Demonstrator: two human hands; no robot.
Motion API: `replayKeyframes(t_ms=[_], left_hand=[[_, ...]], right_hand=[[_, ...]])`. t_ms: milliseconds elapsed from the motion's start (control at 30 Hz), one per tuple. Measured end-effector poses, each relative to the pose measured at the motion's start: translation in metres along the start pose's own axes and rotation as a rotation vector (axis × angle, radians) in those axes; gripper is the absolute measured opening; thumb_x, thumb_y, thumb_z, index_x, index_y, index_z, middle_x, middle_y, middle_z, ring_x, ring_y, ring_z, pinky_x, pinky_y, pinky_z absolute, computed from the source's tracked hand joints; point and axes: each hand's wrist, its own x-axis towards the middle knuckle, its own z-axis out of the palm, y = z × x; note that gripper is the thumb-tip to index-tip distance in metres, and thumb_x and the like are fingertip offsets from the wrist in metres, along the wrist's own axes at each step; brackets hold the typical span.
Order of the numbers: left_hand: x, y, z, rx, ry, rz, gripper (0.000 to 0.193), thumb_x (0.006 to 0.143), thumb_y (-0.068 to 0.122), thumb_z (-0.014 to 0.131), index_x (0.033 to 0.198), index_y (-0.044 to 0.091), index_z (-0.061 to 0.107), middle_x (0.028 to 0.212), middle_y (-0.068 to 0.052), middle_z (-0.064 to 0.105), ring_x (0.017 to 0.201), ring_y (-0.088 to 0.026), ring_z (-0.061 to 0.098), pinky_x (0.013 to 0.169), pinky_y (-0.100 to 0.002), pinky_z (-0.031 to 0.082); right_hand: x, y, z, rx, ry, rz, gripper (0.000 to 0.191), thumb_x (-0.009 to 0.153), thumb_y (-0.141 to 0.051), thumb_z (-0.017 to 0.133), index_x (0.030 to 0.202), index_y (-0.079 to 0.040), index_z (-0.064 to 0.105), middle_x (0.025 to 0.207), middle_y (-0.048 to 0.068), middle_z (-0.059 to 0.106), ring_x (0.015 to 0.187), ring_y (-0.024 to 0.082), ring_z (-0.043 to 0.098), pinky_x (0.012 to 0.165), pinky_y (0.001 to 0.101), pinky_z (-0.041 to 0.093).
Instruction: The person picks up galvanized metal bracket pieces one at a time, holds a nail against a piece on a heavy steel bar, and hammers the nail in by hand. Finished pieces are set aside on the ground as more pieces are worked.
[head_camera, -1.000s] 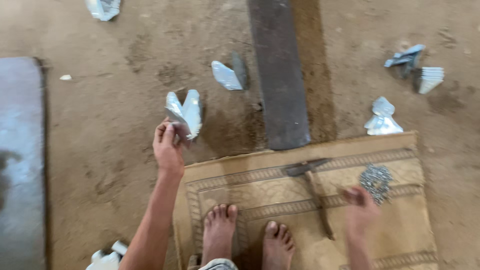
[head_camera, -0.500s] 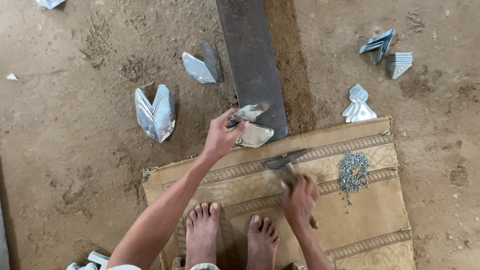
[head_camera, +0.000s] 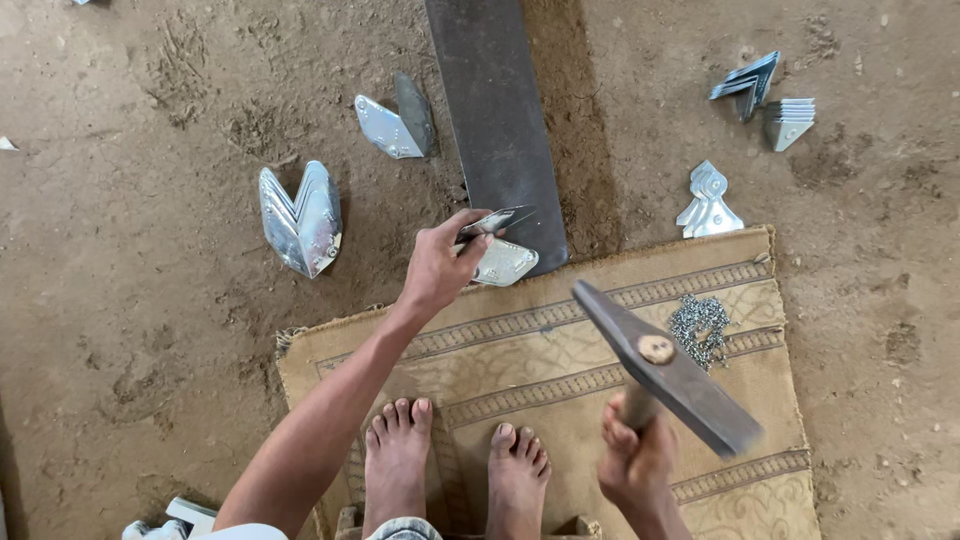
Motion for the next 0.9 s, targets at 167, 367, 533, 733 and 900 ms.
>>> replayKeyframes(t_ms=[167, 367, 533, 733, 900], left_hand=[[-0.002, -0.002, 0.003, 0.187, 0.059, 0.208, 0.029, 0.096, 0.007, 0.067, 0.125, 0.006, 0.07, 0.093, -0.009, 0.08, 0.066, -0.01, 0.069, 0.063, -0.03, 0.055], [0.003, -0.008, 0.003, 0.078, 0.087, 0.219, 0.031, 0.095, 0.004, 0.064, 0.126, 0.005, 0.068, 0.102, -0.007, 0.082, 0.068, -0.009, 0.069, 0.059, -0.028, 0.054], [0.007, -0.006, 0.004, 0.013, 0.074, 0.151, 0.03, 0.095, 0.003, 0.063, 0.125, 0.003, 0.067, 0.102, -0.006, 0.081, 0.067, -0.009, 0.069, 0.058, -0.027, 0.055], [-0.006, -0.018, 0.006, -0.053, 0.074, 0.194, 0.038, 0.099, 0.003, 0.061, 0.137, 0.003, 0.059, 0.12, -0.014, 0.076, 0.098, -0.015, 0.072, 0.081, -0.031, 0.058], [-0.048, -0.03, 0.014, 0.273, -0.005, 0.578, 0.097, 0.093, 0.009, 0.074, 0.165, 0.005, 0.007, 0.163, -0.029, 0.027, 0.141, -0.044, 0.042, 0.111, -0.054, 0.039]], right_hand=[[0.033, -0.008, 0.012, -0.784, -0.117, 0.196, 0.03, 0.103, -0.03, 0.055, 0.113, -0.002, 0.059, 0.069, 0.008, 0.058, 0.058, 0.018, 0.055, 0.055, 0.0356, 0.044], [0.009, -0.053, -0.012, -0.566, 0.341, -0.362, 0.038, 0.103, -0.03, 0.065, 0.114, 0.003, 0.048, 0.095, 0.009, 0.056, 0.069, 0.012, 0.051, 0.056, 0.0277, 0.04], [0.036, 0.004, 0.004, -0.334, 0.14, -0.355, 0.025, 0.105, -0.029, 0.057, 0.102, -0.004, 0.059, 0.073, 0.005, 0.058, 0.056, 0.011, 0.051, 0.048, 0.0286, 0.043], [0.017, 0.126, 0.017, -0.694, 0.04, -0.028, 0.031, 0.105, -0.032, 0.054, 0.102, -0.001, 0.058, 0.065, 0.011, 0.057, 0.052, 0.02, 0.056, 0.049, 0.0387, 0.042], [0.01, 0.165, -0.06, -1.117, -0.1, 0.15, 0.028, 0.105, -0.033, 0.051, 0.103, -0.007, 0.059, 0.083, 0.015, 0.062, 0.071, 0.038, 0.062, 0.062, 0.0491, 0.051]])
